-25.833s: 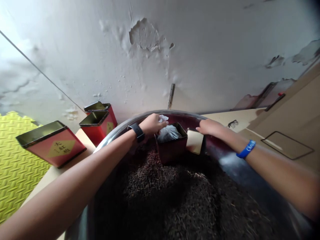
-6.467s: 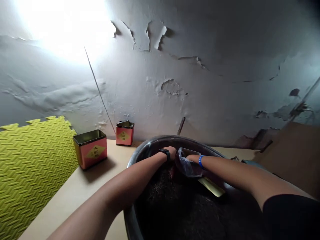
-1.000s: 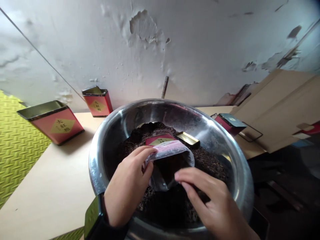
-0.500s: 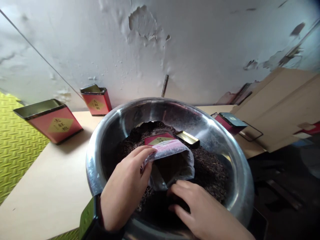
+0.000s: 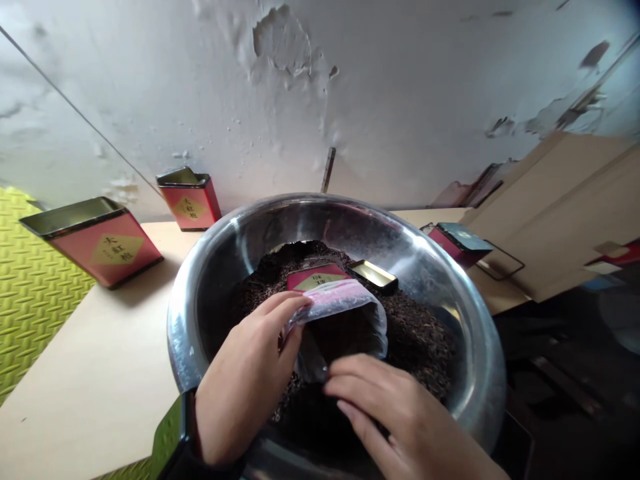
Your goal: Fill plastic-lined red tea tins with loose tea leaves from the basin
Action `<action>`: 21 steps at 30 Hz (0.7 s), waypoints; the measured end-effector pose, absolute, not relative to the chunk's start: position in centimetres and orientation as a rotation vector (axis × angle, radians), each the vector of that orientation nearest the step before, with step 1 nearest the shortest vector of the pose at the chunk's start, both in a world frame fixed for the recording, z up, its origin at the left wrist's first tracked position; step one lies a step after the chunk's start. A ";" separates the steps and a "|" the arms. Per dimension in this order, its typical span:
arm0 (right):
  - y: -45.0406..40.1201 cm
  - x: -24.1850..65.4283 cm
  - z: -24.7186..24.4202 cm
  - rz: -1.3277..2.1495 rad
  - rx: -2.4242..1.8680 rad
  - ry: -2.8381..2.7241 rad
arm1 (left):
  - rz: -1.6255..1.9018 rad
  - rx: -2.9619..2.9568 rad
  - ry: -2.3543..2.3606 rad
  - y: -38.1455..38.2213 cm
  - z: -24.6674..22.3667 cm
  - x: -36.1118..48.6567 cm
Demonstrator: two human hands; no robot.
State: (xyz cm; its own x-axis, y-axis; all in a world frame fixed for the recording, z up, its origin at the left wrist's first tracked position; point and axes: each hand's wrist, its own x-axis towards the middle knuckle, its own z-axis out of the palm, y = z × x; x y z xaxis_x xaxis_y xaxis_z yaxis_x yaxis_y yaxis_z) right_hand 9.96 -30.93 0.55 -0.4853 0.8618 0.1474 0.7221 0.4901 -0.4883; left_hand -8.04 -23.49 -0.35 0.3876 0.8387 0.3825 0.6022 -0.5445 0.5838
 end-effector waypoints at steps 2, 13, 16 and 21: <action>-31.0 9.7 0.7 0.684 -1.414 -2.413 | 0.944 2.308 1.253 -23.5 -0.4 -8.0; -31.0 9.4 0.7 0.807 -1.644 -2.383 | 0.895 2.313 1.275 -23.7 -0.2 -8.1; -31.1 9.4 0.4 0.782 -1.663 -2.346 | 0.901 2.324 1.266 -23.7 -0.2 -8.1; -30.8 10.0 0.2 0.553 -1.519 -2.243 | 0.931 2.344 1.258 -23.6 -0.3 -8.1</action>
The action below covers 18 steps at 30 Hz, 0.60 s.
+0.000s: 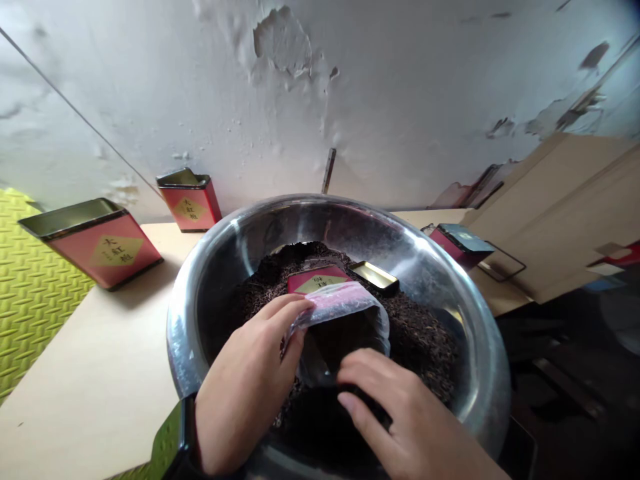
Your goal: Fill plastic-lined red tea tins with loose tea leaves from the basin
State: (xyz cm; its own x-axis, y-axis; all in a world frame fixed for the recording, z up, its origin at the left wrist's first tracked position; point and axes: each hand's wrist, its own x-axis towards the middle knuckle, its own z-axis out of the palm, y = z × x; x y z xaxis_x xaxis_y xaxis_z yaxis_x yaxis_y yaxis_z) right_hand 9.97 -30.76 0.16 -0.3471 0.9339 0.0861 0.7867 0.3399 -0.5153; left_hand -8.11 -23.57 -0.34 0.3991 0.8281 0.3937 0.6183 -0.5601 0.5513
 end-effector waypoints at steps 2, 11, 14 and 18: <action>-30.7 10.2 0.2 0.412 -1.506 -2.207 | 0.930 2.351 1.257 -23.6 -0.4 -8.1; -30.8 9.7 0.7 0.775 -1.457 -2.414 | 0.900 2.339 1.259 -23.7 -0.2 -8.1; -30.8 9.6 0.6 0.862 -1.548 -2.425 | 0.881 2.328 1.269 -23.7 -0.2 -8.1; -30.8 9.6 0.2 0.840 -1.587 -2.452 | 0.872 2.330 1.268 -23.7 -0.2 -8.1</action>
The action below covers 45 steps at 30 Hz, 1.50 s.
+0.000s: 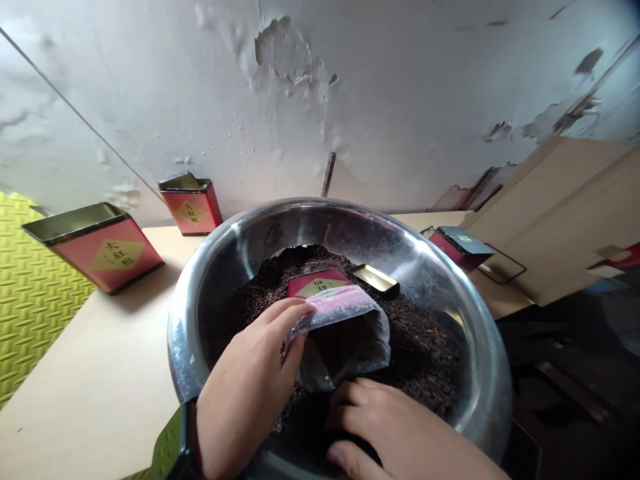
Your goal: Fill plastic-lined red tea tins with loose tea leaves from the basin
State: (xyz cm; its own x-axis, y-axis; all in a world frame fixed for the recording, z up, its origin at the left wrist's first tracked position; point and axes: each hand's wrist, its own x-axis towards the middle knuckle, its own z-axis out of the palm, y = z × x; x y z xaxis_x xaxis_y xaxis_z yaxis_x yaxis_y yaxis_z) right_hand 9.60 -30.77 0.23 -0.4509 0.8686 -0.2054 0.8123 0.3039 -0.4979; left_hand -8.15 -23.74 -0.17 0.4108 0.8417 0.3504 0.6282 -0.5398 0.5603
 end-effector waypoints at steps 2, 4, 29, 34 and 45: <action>-30.8 9.6 0.0 0.817 -1.642 -2.427 | 0.872 2.334 1.267 -23.8 -0.2 -8.1; -30.9 9.6 -0.1 0.807 -1.677 -2.399 | 0.873 2.336 1.270 -23.7 -0.3 -8.1; -30.8 9.9 -0.3 0.815 -1.617 -2.457 | 0.850 2.339 1.280 -23.7 -0.4 -8.2; -31.0 9.7 -0.5 0.780 -1.711 -2.372 | 0.847 2.346 1.283 -23.7 -0.5 -8.2; -30.5 10.6 0.1 0.229 -1.307 -2.225 | 0.859 2.372 1.273 -23.6 -0.6 -8.2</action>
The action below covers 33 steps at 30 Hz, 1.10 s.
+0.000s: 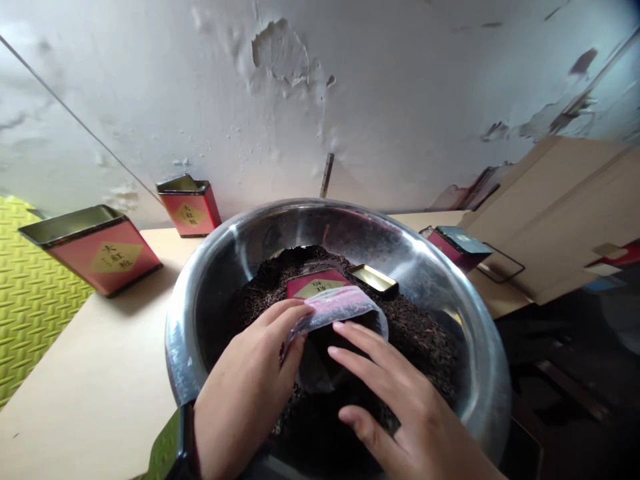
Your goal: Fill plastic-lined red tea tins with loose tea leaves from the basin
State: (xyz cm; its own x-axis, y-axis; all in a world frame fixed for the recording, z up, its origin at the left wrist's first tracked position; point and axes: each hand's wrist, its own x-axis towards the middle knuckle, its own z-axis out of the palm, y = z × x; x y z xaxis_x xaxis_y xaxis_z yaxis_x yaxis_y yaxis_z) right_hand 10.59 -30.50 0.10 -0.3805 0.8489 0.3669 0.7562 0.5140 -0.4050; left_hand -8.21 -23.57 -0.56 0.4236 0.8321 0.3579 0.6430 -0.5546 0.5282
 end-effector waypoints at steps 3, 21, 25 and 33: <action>-30.6 10.3 0.1 0.437 -1.285 -2.281 | 0.859 2.365 1.281 -23.6 -0.6 -8.2; -31.0 9.8 -0.4 0.805 -1.677 -2.370 | 0.850 2.358 1.272 -23.6 -0.3 -8.1; -30.6 9.8 -0.1 0.741 -1.585 -2.328 | 0.855 2.358 1.265 -23.5 -0.4 -8.1; -30.5 10.2 0.4 0.350 -1.514 -2.098 | 0.886 2.378 1.256 -23.7 -0.4 -8.2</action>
State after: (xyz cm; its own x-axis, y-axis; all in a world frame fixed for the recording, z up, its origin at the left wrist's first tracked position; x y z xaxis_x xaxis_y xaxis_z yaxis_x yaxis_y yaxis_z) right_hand 10.18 -30.50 0.45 -0.2363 0.9357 0.2620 0.8001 0.3404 -0.4940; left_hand -8.16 -23.65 -0.44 0.4247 0.8227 0.3778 0.6317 -0.5682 0.5273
